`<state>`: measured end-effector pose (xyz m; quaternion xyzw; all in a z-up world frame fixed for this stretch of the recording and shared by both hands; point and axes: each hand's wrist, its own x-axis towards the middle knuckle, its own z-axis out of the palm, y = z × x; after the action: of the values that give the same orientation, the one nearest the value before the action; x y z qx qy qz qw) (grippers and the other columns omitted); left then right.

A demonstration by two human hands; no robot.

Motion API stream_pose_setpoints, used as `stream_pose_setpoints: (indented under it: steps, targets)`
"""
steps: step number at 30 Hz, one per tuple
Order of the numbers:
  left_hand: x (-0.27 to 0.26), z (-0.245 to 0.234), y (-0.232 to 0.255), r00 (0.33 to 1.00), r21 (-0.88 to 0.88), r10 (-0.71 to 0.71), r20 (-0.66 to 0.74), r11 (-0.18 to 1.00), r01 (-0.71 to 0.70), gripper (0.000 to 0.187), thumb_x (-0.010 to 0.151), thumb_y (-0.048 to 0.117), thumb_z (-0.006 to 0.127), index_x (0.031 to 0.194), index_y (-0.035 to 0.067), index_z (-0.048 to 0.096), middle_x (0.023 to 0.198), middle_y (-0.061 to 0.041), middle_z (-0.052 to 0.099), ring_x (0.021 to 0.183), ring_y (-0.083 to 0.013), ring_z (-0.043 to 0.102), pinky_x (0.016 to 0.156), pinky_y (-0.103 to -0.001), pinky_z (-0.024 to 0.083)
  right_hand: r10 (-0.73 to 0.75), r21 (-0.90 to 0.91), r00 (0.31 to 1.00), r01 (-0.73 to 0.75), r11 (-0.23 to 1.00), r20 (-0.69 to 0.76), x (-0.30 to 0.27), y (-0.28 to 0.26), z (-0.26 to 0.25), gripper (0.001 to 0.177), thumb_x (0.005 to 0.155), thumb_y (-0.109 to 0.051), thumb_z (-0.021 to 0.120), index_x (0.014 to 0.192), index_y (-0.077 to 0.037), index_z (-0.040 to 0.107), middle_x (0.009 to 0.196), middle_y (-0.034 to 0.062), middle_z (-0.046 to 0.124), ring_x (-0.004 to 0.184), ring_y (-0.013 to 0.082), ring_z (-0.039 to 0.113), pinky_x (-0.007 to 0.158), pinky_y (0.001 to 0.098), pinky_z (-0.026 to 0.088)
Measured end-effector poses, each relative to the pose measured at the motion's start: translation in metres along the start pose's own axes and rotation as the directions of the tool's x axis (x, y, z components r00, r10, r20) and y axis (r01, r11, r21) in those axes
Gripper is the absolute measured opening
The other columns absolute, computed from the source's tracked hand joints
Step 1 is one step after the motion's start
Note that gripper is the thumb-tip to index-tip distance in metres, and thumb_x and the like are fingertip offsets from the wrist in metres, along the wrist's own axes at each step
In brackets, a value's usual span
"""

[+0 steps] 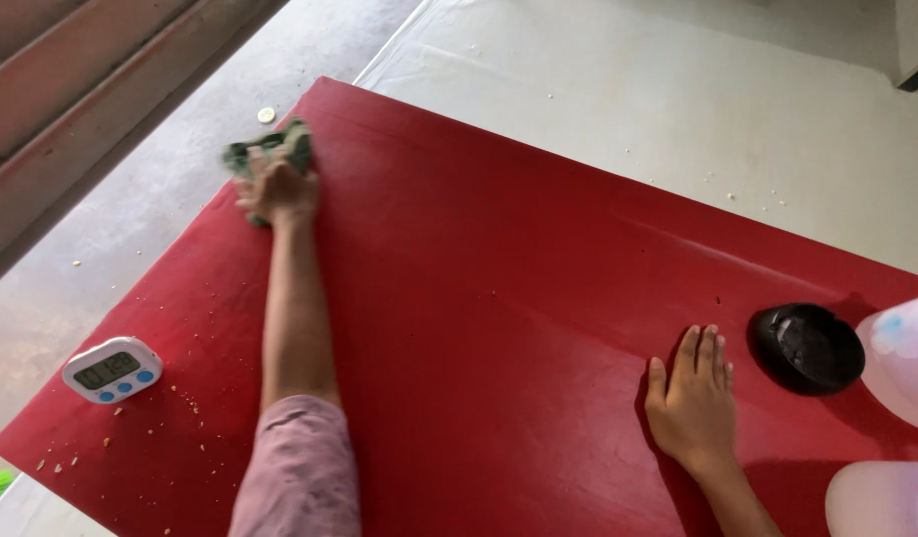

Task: The recorder uses a green cloth to wipe down a red table surface, moving water pitchers, an ashtray, and a timer to clean the entire area.

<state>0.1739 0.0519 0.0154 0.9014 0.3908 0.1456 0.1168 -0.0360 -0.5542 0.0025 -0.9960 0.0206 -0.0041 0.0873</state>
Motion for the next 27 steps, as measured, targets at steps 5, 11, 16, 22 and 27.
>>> stream_pose_setpoints:
  steps: [5, 11, 16, 22, 27]
  targets:
    - [-0.017, -0.014, -0.032, 0.999, -0.001, 0.034, -0.040, 0.999, -0.034, 0.050, 0.088, 0.037, 0.070, 0.136, 0.022, 0.061, 0.157, -0.011, 0.040, 0.130, -0.0495, 0.042, 0.100, -0.064, 0.041, -0.001, 0.031, 1.000, 0.002, 1.000, -0.025, -0.002, -0.009, -0.005, 0.078, 0.103, -0.048, 0.029, 0.159, 0.005, 0.013, 0.167, 0.0253, 0.009, 0.156, 0.0339, 0.006, 0.124, 0.0474, 0.009]
    - [-0.193, -0.009, 0.159, 0.681, -0.164, 0.732, 0.039, 0.677, -0.718, 0.055, 0.089, 0.016, 0.065, 0.143, 0.018, 0.058, 0.155, -0.010, 0.043, 0.111, -0.0364, 0.055, 0.079, -0.050, 0.054, -0.001, 0.047, 0.999, 0.004, 0.999, -0.052, -0.007, -0.017, -0.018, 0.078, 0.104, -0.047, 0.032, 0.158, 0.007, 0.015, 0.167, 0.0267, 0.011, 0.156, 0.0367, 0.009, 0.124, 0.0473, 0.011]
    - [-0.393, -0.011, 0.305, 0.269, -0.427, 0.949, 0.164, 0.314, -0.848, 0.071, 0.081, 0.013, 0.065, 0.148, 0.031, 0.053, 0.161, -0.009, 0.032, 0.132, -0.0455, 0.046, 0.090, -0.055, 0.055, 0.035, 0.077, 0.999, -0.032, 0.996, -0.042, -0.008, -0.019, -0.018, 0.079, 0.103, -0.047, 0.033, 0.158, 0.008, 0.016, 0.166, 0.0271, 0.013, 0.155, 0.0371, 0.011, 0.124, 0.0477, 0.012]
    - [-0.381, 0.052, 0.355, 0.339, -0.417, 0.939, 0.053, 0.330, -0.847, 0.056, 0.084, 0.027, 0.068, 0.139, 0.037, 0.061, 0.161, -0.005, 0.039, 0.149, -0.0495, 0.028, 0.111, -0.077, 0.028, -0.003, 0.129, 0.994, 0.017, 0.992, -0.106, -0.008, -0.015, -0.012, 0.077, 0.102, -0.044, 0.034, 0.156, 0.009, 0.020, 0.165, 0.0304, 0.016, 0.155, 0.0401, 0.015, 0.123, 0.0497, 0.014]
    - [-0.158, 0.063, 0.262, 0.781, -0.216, 0.609, 0.137, 0.788, -0.577, 0.050, 0.094, 0.023, 0.058, 0.143, 0.033, 0.056, 0.156, -0.005, 0.042, 0.148, -0.0456, 0.025, 0.105, -0.081, 0.030, -0.016, 0.095, 0.998, 0.022, 0.995, -0.059, -0.007, -0.005, -0.009, 0.078, 0.105, -0.047, 0.031, 0.158, 0.008, 0.018, 0.166, 0.0295, 0.015, 0.155, 0.0403, 0.012, 0.125, 0.0497, 0.012]
